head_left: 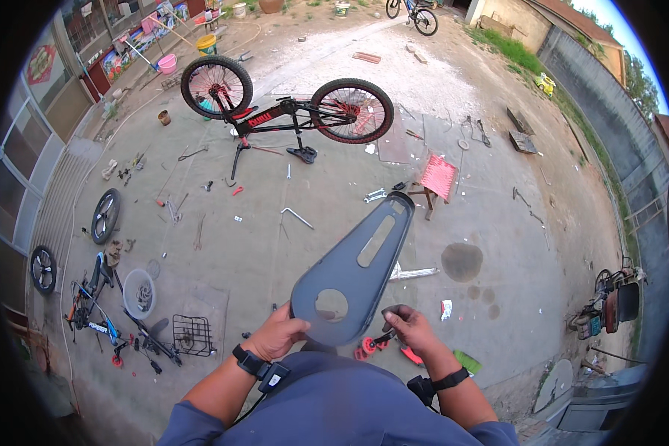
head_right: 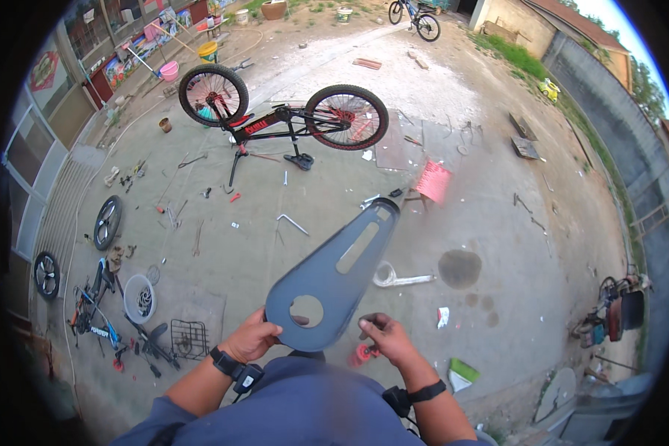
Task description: The person selects small parts from a blue bin, walks outside, and attaches a black mudguard to a red mountain bike. They use a screwdriver to tighten the mudguard onto the bike frame.
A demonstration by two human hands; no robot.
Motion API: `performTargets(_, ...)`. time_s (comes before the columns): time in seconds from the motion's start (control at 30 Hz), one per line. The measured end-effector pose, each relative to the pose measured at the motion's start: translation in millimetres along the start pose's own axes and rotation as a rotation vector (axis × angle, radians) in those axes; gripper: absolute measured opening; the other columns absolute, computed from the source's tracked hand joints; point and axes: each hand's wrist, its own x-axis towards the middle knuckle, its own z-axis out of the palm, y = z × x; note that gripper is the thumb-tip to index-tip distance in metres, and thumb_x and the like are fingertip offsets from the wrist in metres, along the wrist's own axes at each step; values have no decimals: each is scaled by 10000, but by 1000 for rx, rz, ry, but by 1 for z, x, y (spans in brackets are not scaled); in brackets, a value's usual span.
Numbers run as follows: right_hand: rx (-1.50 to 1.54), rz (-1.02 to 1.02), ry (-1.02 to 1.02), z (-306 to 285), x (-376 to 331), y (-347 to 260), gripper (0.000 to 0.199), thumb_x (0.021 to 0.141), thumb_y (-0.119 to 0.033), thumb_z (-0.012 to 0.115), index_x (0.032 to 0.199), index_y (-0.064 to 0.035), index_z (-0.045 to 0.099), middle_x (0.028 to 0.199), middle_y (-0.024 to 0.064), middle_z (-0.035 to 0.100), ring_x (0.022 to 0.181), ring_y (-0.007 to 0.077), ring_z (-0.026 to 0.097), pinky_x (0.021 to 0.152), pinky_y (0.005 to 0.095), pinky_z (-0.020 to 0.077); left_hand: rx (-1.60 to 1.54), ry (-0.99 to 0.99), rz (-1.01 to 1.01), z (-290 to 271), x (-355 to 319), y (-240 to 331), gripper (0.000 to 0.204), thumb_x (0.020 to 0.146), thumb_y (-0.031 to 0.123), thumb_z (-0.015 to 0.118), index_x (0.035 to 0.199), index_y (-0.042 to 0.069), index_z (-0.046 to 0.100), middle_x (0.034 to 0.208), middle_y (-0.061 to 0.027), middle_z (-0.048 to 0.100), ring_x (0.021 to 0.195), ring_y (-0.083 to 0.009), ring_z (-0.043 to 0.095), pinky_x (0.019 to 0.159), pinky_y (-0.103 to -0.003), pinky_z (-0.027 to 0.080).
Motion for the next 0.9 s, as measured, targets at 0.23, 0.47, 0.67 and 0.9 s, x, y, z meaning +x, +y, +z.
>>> performTargets(0.23,192,-94,177,-34,74,-52,482,953,-333,668,1281,0,551,971,107,707,466,50,389,408,215,293,-140,43,72,-54,29,72,569,801,106,571,1342,-43,477,1211,-308,622,1109,-370,634,976,-473,496)
performTargets(0.47,360,-108,243,-91,188,-115,773,941,-586,570,1429,-10,406,1154,217,648,442,62,311,412,220,256,-308,47,146,-78,76,129,567,794,183,615,1296,-64,519,1130,-241,664,1030,-343,662,947,-444,513)
performTargets(0.67,554,-88,126,-129,316,-157,713,971,-552,538,1429,-21,414,1093,191,655,449,74,344,402,220,258,-262,153,167,-97,154,166,682,787,339,596,1301,-99,502,993,-313,670,879,-377,695,812,-434,576)
performTargets(0.9,567,23,225,-193,448,-209,399,988,-452,563,1244,-146,554,970,78,634,441,67,300,406,219,211,-370,277,78,-105,264,230,646,808,397,566,1230,-92,556,943,-275,685,845,-371,687,792,-446,568)
